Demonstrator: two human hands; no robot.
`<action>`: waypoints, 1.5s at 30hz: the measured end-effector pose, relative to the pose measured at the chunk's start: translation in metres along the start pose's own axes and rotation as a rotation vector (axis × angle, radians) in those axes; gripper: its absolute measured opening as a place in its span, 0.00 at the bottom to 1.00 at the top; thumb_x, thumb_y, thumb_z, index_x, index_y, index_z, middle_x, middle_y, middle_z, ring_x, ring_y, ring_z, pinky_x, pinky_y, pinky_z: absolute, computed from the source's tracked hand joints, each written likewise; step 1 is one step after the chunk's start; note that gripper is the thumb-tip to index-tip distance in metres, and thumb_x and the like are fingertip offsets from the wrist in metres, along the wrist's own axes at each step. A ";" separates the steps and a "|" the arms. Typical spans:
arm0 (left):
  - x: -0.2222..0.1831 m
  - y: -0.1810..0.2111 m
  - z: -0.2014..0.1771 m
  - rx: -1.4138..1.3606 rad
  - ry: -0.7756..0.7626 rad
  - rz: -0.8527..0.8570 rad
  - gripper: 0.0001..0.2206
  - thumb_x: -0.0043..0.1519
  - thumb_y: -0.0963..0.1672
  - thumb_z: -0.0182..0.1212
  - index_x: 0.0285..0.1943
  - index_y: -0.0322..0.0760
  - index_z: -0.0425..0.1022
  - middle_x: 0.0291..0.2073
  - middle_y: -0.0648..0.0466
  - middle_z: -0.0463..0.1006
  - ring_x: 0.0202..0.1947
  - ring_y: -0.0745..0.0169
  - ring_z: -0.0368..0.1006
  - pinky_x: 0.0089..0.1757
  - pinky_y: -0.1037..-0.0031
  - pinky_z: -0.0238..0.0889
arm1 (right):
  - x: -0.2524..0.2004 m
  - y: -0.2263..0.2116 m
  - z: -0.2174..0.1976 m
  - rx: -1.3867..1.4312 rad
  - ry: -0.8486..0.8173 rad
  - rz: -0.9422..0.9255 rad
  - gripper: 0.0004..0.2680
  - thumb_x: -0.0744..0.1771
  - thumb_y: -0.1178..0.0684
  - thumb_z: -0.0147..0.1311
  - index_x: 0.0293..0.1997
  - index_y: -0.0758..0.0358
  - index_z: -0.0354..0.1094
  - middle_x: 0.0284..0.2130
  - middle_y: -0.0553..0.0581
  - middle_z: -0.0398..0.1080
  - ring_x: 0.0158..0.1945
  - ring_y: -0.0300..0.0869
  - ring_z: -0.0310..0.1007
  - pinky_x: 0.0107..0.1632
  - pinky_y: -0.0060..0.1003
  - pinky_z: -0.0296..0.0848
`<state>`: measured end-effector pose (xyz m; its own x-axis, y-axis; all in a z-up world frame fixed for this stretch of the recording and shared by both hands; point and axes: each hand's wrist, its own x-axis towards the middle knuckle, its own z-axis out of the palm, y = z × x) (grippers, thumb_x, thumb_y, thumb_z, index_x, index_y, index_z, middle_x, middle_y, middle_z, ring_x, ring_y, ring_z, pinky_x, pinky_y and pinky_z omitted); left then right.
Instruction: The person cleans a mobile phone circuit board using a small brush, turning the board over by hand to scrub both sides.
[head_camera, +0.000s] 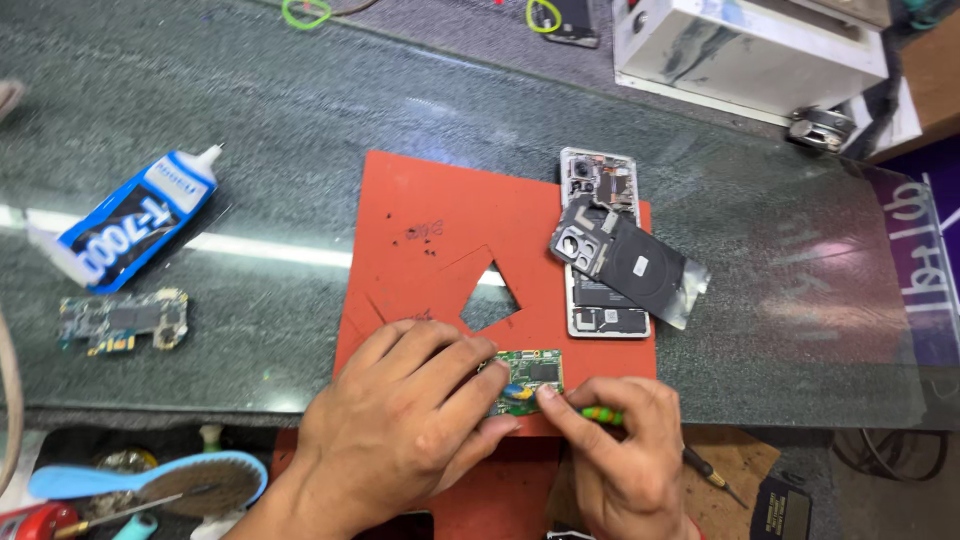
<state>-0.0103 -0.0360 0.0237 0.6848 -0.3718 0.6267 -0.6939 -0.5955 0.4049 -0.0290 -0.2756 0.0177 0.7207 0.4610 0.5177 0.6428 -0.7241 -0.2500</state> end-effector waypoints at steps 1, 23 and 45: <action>0.001 0.000 0.000 -0.002 -0.003 0.004 0.16 0.56 0.48 0.69 0.46 0.35 0.78 0.45 0.51 0.78 0.48 0.51 0.74 0.49 0.61 0.66 | 0.001 0.002 -0.002 -0.002 0.003 0.005 0.15 0.60 0.65 0.56 0.49 0.54 0.78 0.38 0.51 0.69 0.43 0.45 0.67 0.50 0.39 0.66; -0.002 0.001 0.001 -0.012 -0.050 -0.039 0.16 0.55 0.49 0.70 0.46 0.36 0.77 0.45 0.52 0.78 0.48 0.51 0.74 0.49 0.60 0.66 | 0.005 0.014 -0.012 0.041 -0.074 0.081 0.16 0.60 0.67 0.55 0.48 0.54 0.78 0.39 0.52 0.70 0.44 0.47 0.68 0.49 0.41 0.65; 0.000 0.000 -0.006 -0.140 -0.086 -0.143 0.27 0.49 0.48 0.74 0.57 0.38 0.74 0.47 0.55 0.79 0.49 0.53 0.74 0.48 0.61 0.64 | 0.003 -0.001 0.004 0.011 0.003 0.040 0.14 0.59 0.65 0.59 0.44 0.53 0.79 0.36 0.51 0.70 0.42 0.44 0.68 0.46 0.38 0.67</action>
<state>-0.0119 -0.0316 0.0275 0.7908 -0.3534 0.4998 -0.6083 -0.5441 0.5779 -0.0265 -0.2713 0.0168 0.7455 0.4303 0.5091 0.6160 -0.7365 -0.2795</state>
